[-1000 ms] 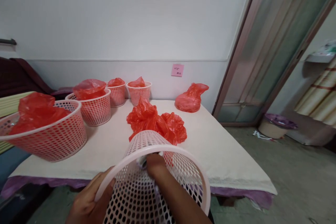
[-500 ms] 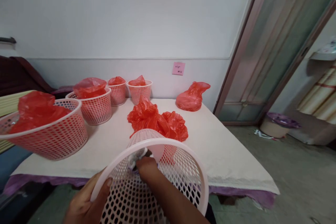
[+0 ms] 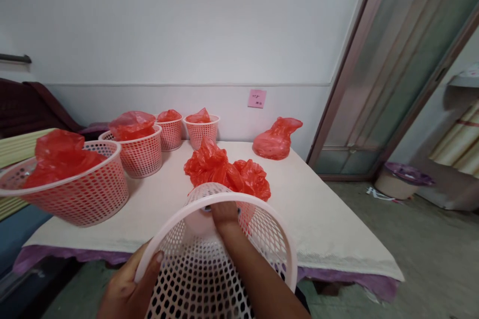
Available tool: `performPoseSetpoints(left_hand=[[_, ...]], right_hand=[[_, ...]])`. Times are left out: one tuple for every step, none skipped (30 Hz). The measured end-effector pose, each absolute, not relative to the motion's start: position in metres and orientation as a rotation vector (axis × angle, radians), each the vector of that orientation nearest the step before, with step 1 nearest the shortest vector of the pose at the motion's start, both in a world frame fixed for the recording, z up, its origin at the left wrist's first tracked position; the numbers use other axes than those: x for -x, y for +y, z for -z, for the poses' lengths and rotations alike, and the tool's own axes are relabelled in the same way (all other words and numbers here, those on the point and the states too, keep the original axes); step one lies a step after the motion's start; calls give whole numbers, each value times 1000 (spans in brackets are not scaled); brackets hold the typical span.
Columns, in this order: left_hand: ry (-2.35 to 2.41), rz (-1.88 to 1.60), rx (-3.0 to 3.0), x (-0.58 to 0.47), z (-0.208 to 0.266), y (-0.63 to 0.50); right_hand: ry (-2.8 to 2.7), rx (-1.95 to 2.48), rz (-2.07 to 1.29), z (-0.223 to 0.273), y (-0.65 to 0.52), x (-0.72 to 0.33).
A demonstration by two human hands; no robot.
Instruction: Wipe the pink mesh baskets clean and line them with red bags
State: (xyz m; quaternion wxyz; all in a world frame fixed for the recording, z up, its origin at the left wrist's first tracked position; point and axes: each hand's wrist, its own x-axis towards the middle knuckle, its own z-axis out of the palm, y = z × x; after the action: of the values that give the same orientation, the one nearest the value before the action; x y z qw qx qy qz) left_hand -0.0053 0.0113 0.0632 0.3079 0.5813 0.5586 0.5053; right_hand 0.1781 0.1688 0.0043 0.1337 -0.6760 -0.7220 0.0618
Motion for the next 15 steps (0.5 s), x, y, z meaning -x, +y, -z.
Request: performPoseSetpoints(left_hand=[[1464,-1308,-1557,7,-62,13],[1451,-1276,-1579,10,-60,16],[1440,-1246,-1602,12,-59,18],[1433,-1221,-1629,15,-58,20],[1430,-1202,-1651,17,-57,21],[1429,-1193,-1665,19,-56,22],[1428,-1194,-1674,21,-56,23],[1428,-1199,-1678,22,-57,23],[1434,-1209,-1674,24,-57,23],[1447,-1221,-1659,26,-58,23],[1470,-1231,-1631,27,-58,24],[1495,-1234,-1595,30,-58,24],[1519,-1230,-1552,32,-57,25],[1539,-1225,-1506,36,-57,27],[1557,-1231,-1460,39,-57,29]], right_hand=[[-2093,2014,-208,-6,171,-181],[-2092,2072,-247,-6,172,-184],[-2094,2129,-293,-5,170,-185],[-2103,2175,-343,-5,166,-185],[-2123,2202,-397,-4,161,-185],[-2162,2204,-457,-4,155,-183],[-2218,2173,-520,-6,148,-181],[-2284,2112,-583,-8,140,-179],[-2349,2028,-638,-12,133,-176],[-2402,1933,-681,-18,126,-174],[-2437,1841,-703,-25,119,-171],[-2452,1762,-705,-33,112,-169],[-2450,1700,-691,-42,105,-168],[-2443,1652,-671,-51,98,-167],[-2428,1600,-643,-60,91,-167]])
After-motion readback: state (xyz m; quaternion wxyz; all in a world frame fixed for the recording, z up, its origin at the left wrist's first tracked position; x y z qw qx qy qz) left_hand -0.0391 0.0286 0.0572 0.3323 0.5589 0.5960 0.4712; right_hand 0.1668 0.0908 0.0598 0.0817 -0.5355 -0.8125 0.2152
